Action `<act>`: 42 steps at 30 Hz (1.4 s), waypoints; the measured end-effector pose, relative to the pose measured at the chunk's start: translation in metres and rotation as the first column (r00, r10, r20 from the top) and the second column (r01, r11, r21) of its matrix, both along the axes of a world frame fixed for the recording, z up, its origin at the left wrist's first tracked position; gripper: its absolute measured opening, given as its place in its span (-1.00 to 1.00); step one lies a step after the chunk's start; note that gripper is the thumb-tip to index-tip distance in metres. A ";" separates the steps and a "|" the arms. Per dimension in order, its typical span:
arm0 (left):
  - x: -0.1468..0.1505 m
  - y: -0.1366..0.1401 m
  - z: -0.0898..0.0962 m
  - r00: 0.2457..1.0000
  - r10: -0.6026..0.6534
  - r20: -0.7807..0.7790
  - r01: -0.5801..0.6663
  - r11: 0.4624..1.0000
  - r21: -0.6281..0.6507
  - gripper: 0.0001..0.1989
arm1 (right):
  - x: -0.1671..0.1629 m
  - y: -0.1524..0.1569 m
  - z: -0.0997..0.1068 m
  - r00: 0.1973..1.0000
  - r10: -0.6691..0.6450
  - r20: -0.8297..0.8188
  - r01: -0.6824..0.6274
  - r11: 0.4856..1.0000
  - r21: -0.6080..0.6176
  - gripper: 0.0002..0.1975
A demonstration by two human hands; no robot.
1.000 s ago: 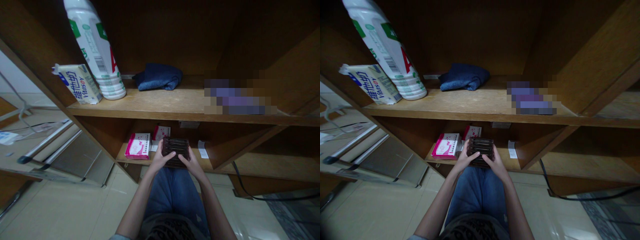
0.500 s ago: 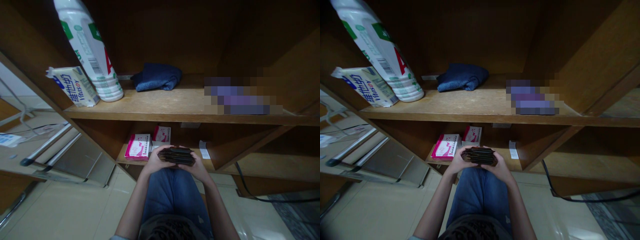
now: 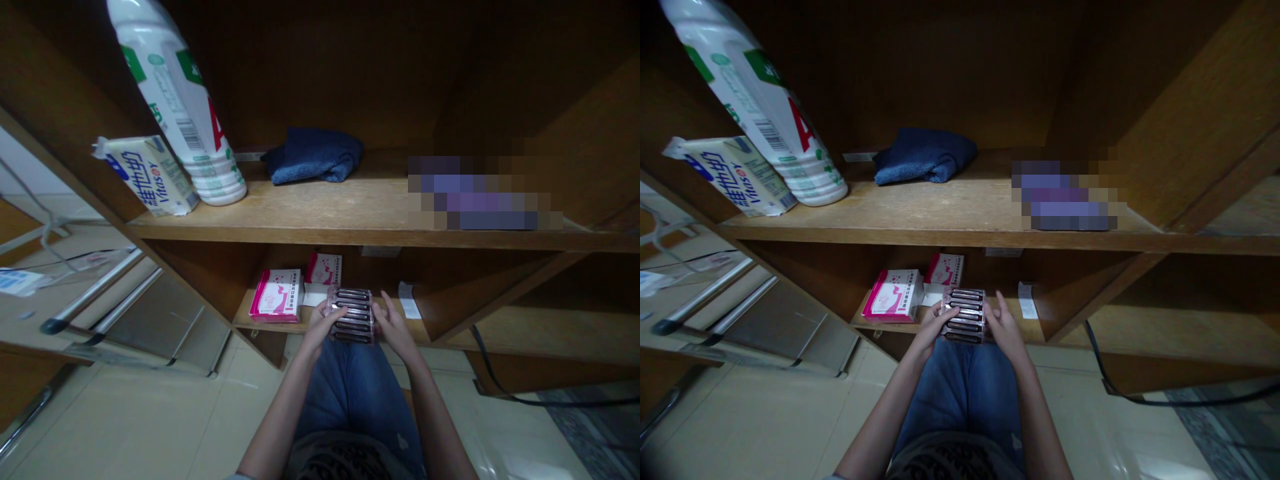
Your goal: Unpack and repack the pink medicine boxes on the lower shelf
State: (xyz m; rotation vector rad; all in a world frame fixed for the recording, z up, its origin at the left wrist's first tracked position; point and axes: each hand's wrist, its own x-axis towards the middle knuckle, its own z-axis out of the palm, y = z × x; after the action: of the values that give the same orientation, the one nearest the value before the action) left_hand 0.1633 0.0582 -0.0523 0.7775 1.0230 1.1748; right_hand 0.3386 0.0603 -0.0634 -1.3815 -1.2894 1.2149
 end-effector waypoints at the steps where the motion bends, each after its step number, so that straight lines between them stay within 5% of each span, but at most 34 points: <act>1: 0.000 -0.001 -0.004 1.000 0.005 0.021 -0.004 1.000 -0.020 -0.57 | 0.007 0.003 -0.003 0.994 -0.079 0.073 0.078 0.997 0.019 -0.24; 5: 0.000 -0.002 -0.009 0.995 0.027 0.098 -0.020 0.997 -0.072 -0.56 | 0.035 0.020 -0.001 0.819 -0.303 0.487 0.285 0.952 0.113 -0.36; 9: -0.001 -0.002 -0.006 0.993 0.018 0.116 -0.009 0.997 -0.071 -0.56 | 0.045 0.035 0.009 0.564 -0.217 0.797 0.338 0.941 0.017 -0.53; 16: -0.005 -0.005 -0.003 0.999 -0.014 0.051 0.015 1.000 -0.009 -0.55 | 0.040 0.034 0.013 0.492 -0.257 0.832 0.351 0.933 0.080 -0.60; 21: -0.004 -0.008 0.006 0.997 -0.063 -0.035 0.065 0.996 0.058 -0.54 | 0.028 0.028 0.029 0.451 -0.442 0.775 0.196 0.896 0.397 -0.65; 25: -0.001 -0.010 0.009 0.993 -0.068 -0.095 0.079 0.990 0.116 -0.51 | 0.013 0.028 0.049 0.529 -0.456 0.716 -0.044 0.828 0.559 -0.70; 30: 0.002 -0.011 0.006 0.995 -0.049 -0.085 0.059 0.991 0.122 -0.47 | -0.004 0.020 0.073 0.672 -0.199 0.713 -0.258 0.840 0.478 -0.73; 34: 0.002 -0.011 0.003 0.999 0.004 -0.054 0.001 0.995 0.097 -0.48 | -0.011 0.009 0.079 0.728 -0.056 0.684 -0.410 0.764 0.499 -0.80; 38: 0.001 -0.012 0.003 0.998 0.051 -0.040 -0.047 0.996 0.082 -0.50 | -0.014 0.006 0.067 0.815 0.033 0.579 -0.405 0.747 0.527 -0.79; 42: -0.001 -0.014 0.006 0.998 0.035 -0.058 -0.030 0.995 0.095 -0.49 | -0.018 0.012 0.043 0.939 -0.030 0.343 -0.171 0.826 0.537 -0.81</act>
State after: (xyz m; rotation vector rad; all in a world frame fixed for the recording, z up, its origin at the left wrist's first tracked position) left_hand 0.1626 0.0444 -0.0461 0.8774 1.0388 1.2411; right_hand 0.3204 0.0727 -0.0202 -1.1275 -1.7799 0.5615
